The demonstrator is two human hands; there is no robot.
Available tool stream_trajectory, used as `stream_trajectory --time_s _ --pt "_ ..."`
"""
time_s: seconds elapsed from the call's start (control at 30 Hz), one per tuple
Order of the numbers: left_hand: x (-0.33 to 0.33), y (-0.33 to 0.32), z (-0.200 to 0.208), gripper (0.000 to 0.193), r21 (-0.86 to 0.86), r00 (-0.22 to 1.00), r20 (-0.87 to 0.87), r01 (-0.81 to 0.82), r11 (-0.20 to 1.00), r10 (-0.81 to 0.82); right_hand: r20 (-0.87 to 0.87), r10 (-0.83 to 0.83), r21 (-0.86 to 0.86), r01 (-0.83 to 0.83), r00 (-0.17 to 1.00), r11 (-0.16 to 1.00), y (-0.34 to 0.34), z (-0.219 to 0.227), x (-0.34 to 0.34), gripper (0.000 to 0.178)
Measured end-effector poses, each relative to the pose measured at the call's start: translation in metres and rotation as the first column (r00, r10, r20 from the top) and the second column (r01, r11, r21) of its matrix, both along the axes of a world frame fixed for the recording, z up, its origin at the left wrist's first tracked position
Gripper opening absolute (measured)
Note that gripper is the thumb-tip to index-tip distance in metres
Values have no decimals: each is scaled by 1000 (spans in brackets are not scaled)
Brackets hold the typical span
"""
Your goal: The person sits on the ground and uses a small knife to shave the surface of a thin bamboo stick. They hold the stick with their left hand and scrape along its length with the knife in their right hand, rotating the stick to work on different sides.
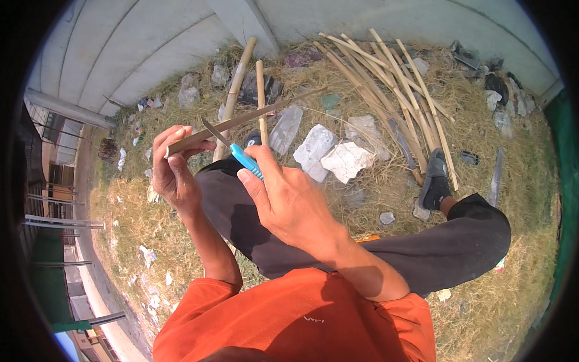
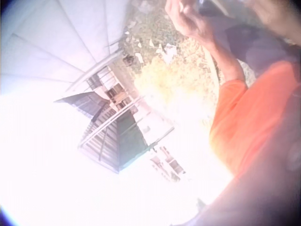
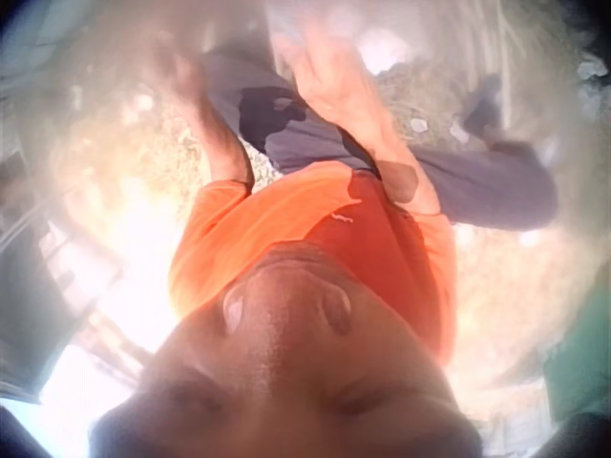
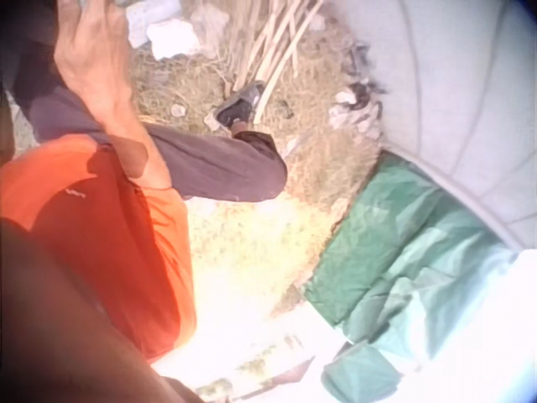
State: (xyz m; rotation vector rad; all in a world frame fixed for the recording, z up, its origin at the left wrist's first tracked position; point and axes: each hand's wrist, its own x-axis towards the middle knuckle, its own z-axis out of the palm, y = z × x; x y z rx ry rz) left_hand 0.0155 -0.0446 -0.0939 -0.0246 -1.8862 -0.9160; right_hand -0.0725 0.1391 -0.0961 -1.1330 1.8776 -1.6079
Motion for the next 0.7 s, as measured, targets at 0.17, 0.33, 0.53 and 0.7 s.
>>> stream_trajectory --time_s 0.17,0.33,0.53,0.7 --pt "0 20 -3 29 83 983 -173 -49 995 63 -175 -34 -160 5 984 987 -3 4 14 19" --pt "10 14 -9 22 -90 982 -118 -160 983 149 -232 5 0 -5 973 1000 2 19 19 15" --pt "10 7 -11 22 -243 977 -17 -212 947 215 -324 2 94 30 946 995 -2 10 12 15" --pt "3 10 -11 22 -255 984 -15 -177 950 180 -591 -145 320 396 794 861 -7 -89 -45 11"
